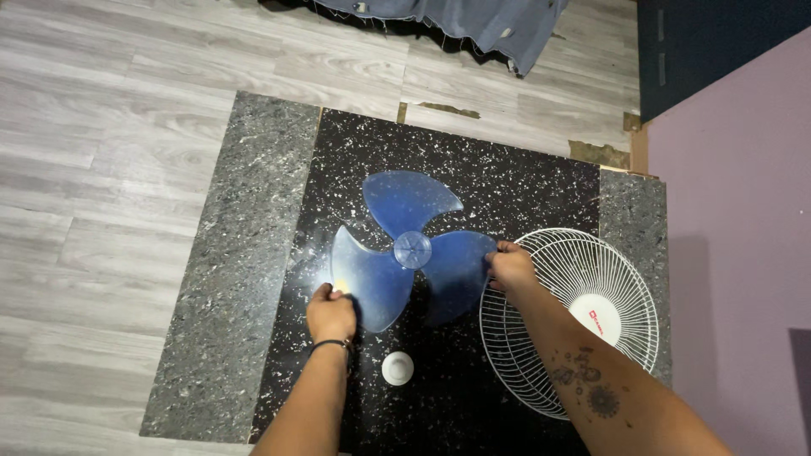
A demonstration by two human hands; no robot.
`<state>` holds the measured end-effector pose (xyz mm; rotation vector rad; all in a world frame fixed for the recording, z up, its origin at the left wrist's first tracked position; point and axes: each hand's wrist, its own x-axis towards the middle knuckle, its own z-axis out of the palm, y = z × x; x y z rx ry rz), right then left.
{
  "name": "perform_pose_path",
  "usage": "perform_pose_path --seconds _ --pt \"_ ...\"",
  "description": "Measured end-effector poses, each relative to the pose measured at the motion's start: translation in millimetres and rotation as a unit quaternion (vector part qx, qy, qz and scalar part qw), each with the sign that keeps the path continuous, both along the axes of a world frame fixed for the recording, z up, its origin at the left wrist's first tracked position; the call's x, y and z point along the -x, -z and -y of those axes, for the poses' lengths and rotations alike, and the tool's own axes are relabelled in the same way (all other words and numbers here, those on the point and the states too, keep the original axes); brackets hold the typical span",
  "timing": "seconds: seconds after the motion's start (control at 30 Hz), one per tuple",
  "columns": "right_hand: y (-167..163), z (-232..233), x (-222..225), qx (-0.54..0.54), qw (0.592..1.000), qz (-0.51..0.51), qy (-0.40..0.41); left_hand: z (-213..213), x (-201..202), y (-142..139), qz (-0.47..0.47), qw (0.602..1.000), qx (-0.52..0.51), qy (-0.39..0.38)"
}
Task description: The person assembles a table fan by attaching the front grille, securing the central hub nut, and mounting the blue fan blade onto the motor shaft. The person then places the rear grille over the assembly.
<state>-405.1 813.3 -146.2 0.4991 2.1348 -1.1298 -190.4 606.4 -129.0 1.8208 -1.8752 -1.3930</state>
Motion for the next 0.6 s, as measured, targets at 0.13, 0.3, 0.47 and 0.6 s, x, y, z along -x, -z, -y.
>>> perform_pose_path --seconds 0.13,0.3,0.47,0.6 --pt "6 2 3 -0.020 1.000 0.005 -0.012 1 0 8 0.056 0.997 -0.047 -0.025" --pt "7 2 5 -0.014 1.000 0.004 -0.020 -2 -3 20 -0.023 0.996 -0.070 -0.053" --pt "11 -3 2 0.030 0.999 0.009 0.006 -7 -1 21 -0.123 0.964 -0.186 -0.147" --pt "8 -7 -4 0.075 0.996 0.004 0.055 -4 -4 8 -0.195 0.942 -0.216 -0.165"
